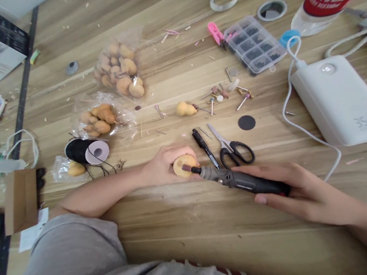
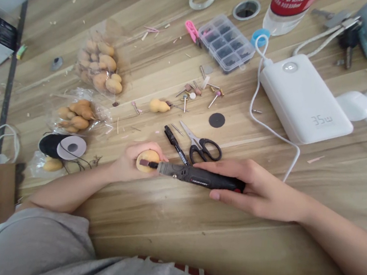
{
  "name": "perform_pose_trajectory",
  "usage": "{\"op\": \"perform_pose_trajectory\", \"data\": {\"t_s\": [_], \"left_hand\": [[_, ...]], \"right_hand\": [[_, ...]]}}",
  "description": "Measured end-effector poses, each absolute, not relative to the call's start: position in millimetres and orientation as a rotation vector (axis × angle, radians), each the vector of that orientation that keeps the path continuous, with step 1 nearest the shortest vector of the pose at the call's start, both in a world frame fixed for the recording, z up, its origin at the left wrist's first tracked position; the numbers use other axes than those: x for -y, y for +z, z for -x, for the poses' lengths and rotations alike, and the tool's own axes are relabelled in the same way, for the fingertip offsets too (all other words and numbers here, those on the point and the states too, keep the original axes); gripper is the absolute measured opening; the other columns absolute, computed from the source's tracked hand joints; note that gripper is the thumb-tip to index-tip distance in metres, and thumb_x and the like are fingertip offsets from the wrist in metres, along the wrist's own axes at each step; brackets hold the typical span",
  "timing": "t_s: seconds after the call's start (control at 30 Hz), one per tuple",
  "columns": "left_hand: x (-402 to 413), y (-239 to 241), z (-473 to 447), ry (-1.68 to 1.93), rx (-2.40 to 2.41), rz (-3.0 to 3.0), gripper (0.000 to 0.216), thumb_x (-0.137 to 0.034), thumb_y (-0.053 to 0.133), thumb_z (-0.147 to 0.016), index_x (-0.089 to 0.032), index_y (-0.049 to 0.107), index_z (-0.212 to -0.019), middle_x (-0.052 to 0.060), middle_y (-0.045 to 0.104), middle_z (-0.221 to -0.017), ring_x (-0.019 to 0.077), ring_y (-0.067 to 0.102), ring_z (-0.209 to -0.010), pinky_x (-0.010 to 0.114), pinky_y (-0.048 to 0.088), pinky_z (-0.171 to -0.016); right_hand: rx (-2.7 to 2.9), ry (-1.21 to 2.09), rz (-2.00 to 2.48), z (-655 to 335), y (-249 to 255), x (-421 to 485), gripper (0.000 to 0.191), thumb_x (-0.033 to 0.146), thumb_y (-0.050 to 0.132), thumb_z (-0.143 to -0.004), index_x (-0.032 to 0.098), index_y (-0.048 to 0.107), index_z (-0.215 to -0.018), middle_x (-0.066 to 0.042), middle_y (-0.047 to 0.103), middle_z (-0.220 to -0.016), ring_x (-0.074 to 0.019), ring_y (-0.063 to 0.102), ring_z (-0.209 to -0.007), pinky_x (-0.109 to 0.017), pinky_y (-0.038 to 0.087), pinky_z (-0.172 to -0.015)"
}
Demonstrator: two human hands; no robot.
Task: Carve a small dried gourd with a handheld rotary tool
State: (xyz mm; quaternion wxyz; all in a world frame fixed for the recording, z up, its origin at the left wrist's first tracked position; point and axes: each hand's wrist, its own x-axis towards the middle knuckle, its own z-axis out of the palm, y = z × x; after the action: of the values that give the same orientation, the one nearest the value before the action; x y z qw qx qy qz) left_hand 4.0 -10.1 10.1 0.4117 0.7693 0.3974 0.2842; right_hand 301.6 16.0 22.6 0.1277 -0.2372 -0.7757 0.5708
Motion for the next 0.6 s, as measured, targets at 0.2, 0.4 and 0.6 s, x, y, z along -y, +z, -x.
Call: {"op": "perform_pose_trajectory", "data": {"t_s": [0.2, 0.4, 0.6], "left_hand": [[10.0, 12.7, -4.1, 0.685, -1.015, -1.946, 0.025, -0.036, 0.074, -0.075, -0.016, 0.061, -0.083, 0.003, 0.07, -0.073, 0.01, 0.062, -0.061, 0.019, 0.049, -0.058], [10.0, 8.3, 0.2, 0.688, -0.976, -1.893, 0.026, -0.035, 0.074, -0.074, -0.016, 0.062, -0.087, 0.007, 0.073, -0.082, 0.014, 0.068, -0.071, 0.023, 0.053, -0.066], [10.5, 7.0, -1.0, 0.72, -0.967, -1.849, 0.024, -0.031, 0.075, -0.075, -0.015, 0.06, -0.087, 0.006, 0.073, -0.081, 0.013, 0.068, -0.07, 0.022, 0.053, -0.065]], "right_hand": [[2.245, 1.629, 0.697, -300.4, 22.9, -16.0, 0.051, 0.025, 0.062, -0.088, 0.027, 0.054, -0.139, -0.005, 0.068, -0.128, -0.0209, 0.068, -0.11, -0.024, 0.055, -0.087], [2.249, 1.664, 0.655, -300.0, 24.6, -16.9, 0.051, 0.024, 0.062, -0.088, 0.026, 0.055, -0.138, -0.006, 0.069, -0.126, -0.0225, 0.067, -0.113, -0.026, 0.055, -0.09], [2.26, 1.695, 0.624, -301.2, 23.6, -16.5, 0.047, 0.022, 0.063, -0.087, 0.024, 0.059, -0.134, -0.006, 0.07, -0.124, -0.0208, 0.065, -0.115, -0.024, 0.053, -0.092]]}}
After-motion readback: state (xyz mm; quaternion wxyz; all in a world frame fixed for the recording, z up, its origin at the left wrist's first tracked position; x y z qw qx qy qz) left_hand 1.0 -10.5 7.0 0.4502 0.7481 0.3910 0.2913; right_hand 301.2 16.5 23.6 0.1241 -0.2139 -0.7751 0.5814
